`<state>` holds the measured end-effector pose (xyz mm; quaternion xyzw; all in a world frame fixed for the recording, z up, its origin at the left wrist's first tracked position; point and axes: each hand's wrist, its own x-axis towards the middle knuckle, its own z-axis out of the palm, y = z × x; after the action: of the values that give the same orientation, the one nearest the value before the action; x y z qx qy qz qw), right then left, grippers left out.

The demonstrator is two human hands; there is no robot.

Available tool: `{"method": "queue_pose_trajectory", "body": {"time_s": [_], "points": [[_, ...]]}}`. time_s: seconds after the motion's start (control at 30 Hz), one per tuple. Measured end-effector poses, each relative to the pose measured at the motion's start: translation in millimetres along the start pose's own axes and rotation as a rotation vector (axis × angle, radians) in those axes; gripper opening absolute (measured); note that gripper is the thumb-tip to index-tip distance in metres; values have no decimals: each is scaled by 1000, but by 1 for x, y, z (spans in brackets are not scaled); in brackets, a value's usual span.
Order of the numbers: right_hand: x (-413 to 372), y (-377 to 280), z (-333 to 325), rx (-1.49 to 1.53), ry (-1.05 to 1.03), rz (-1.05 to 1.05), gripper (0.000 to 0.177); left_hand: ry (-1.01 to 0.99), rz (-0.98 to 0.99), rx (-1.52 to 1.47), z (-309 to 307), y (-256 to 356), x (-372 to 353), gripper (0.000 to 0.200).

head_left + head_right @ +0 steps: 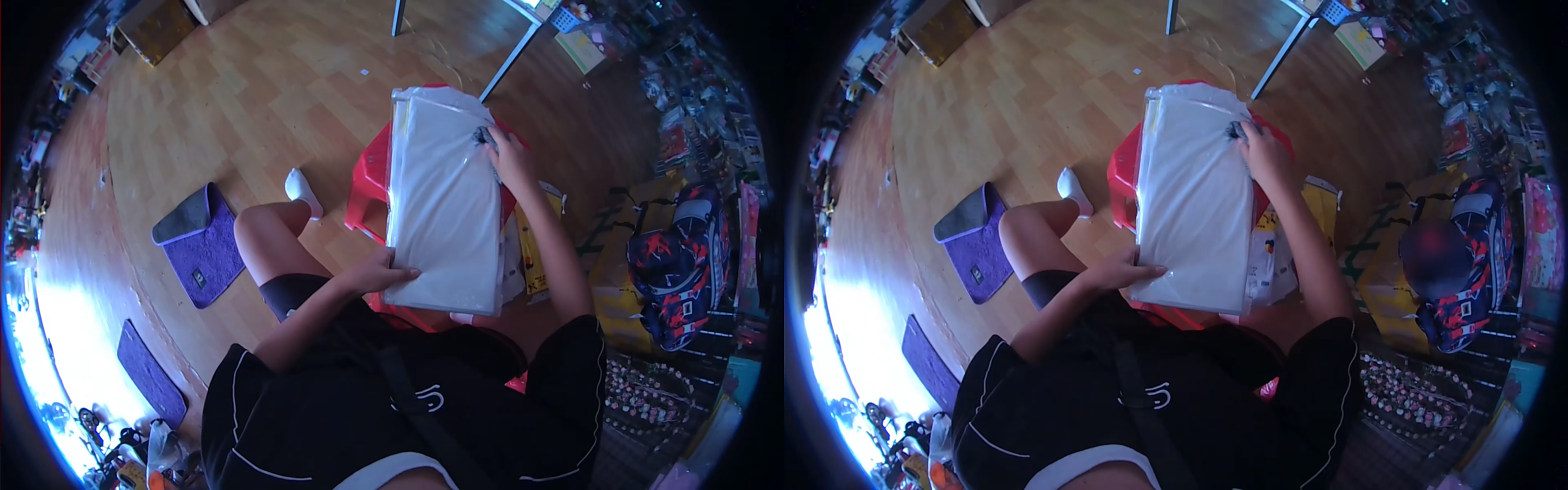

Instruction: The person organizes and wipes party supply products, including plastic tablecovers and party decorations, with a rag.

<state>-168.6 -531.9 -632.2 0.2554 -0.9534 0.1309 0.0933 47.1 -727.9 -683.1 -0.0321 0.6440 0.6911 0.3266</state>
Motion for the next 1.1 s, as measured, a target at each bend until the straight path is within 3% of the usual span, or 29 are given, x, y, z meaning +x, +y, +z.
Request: {"method": "queue_pose_trajectory", "body": {"time_s": [0.07,0.1,0.13,0.17,0.2,0.27,0.33,0.4,0.5,0.53,0.57,0.63,0.67,0.73,0.8,0.9,0.97,1.0,1.03,1.07,1.1], "points": [[11,5,3,130,81,-59,30,46,2,23,0,0,0,48],[-1,-30,-16,195,-46,-35,30,77,-26,15,2,11,-5,46],[-18,-55,-18,321,-116,-167,31,82,-18,0,2,9,-2,46],[-34,-70,-9,346,-127,-447,35,83,-11,-45,2,5,-1,45],[-49,-91,-14,114,-235,-506,37,82,-6,-82,1,4,-2,44],[-35,-75,13,154,-90,-476,31,103,32,-76,0,7,-6,42],[14,-42,17,-31,-60,-265,24,122,69,-66,1,6,-11,41],[54,-12,18,-104,114,-155,20,178,28,-50,0,3,-10,38],[65,-11,15,22,149,-150,21,234,129,-50,1,-3,-8,33],[55,-24,22,118,183,-258,24,235,150,-45,-1,0,-7,33],[36,-47,18,288,89,-323,27,238,149,-57,-1,2,-7,34],[5,-85,16,134,23,-576,31,210,65,-78,2,8,-10,34],[9,-77,19,127,22,-560,31,192,62,-76,1,7,-9,34],[37,-48,38,7,21,-234,31,260,29,4,-1,6,-8,33],[77,-11,37,-87,112,-36,31,264,62,22,1,3,-7,33],[80,-1,30,124,317,49,30,324,128,50,-1,7,-13,32],[42,-35,10,310,439,-317,28,318,113,41,-7,11,-13,31],[13,-45,12,408,286,-424,28,325,84,11,-5,9,-15,30],[-16,-55,-11,203,-69,-538,34,304,90,-72,-4,15,-17,29],[-38,-51,-10,118,-105,-636,37,290,127,-102,-5,16,-18,29],[-48,-29,3,250,58,-476,35,264,102,-76,-6,16,-19,29]]}}
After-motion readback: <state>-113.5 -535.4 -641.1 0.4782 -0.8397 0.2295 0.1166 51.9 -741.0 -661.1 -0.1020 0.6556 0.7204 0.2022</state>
